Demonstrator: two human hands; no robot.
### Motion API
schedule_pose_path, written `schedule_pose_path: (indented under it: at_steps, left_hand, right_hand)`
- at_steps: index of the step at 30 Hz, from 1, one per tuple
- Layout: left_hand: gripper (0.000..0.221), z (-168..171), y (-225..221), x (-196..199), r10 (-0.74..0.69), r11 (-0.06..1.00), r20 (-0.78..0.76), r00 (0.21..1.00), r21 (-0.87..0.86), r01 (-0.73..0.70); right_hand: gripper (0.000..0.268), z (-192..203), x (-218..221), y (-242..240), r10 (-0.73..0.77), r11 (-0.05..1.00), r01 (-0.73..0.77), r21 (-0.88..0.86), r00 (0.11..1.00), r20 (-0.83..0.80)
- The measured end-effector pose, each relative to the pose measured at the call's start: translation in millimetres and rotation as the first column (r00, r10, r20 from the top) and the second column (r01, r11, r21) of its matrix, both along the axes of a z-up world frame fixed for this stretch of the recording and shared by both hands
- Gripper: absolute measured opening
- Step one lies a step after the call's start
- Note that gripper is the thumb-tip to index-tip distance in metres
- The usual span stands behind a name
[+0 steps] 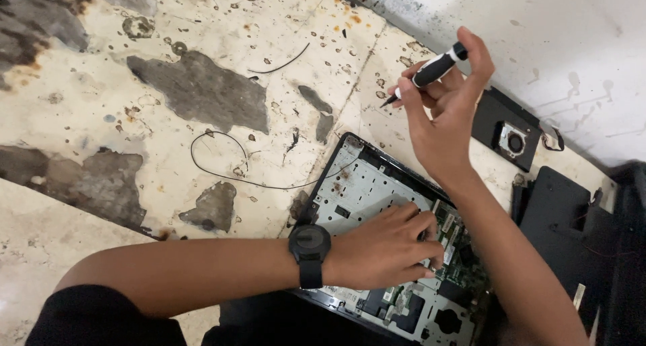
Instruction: Assembling internal components of a laptop, including the metal chassis frame and circuit boards, using a screwdriver.
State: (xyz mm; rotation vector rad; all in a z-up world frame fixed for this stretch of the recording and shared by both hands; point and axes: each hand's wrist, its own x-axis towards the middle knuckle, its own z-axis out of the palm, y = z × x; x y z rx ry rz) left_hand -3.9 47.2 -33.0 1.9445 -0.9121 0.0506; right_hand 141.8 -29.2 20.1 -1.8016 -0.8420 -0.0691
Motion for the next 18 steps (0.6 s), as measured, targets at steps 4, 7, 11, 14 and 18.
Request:
schedule_pose_path:
  at_steps: [4,7,11,14,18]
  left_hand:
    - [0.013,-4.1,-2.3,-1.5,0.015,1.000,0.015,1.000,-0.013,-0.014]
    - [0.013,-4.5,-3.1,-2.3,0.027,1.000,0.028,0.999,-0.006,-0.027]
    - [0.014,-2.6,-0.7,-1.7,-0.003,1.000,0.008,1.000,0.023,0.003]
    - [0.016,-7.6,-4.1,-1.6,0.004,1.000,0.021,1.000,0.010,-0.004]
    - [0.015,-2.0,-1.1,-1.1,0.012,1.000,0.012,1.000,0.026,-0.013]
  right_hand:
    - [0.066,-6.3,3.0,7.6,-0.009,0.999,0.015,-0.052,0.994,0.113]
    - [0.065,-7.1,2.7,10.2,-0.006,0.996,0.019,-0.091,0.990,0.142]
    - [0.065,-13.5,5.0,10.4,-0.024,0.996,0.033,-0.083,0.994,0.106]
    - [0.065,-16.6,6.1,11.5,-0.022,0.994,0.029,-0.104,0.998,0.060]
    - [0.069,-11.6,4.1,8.2,0.000,0.999,0.003,-0.037,0.997,0.078]
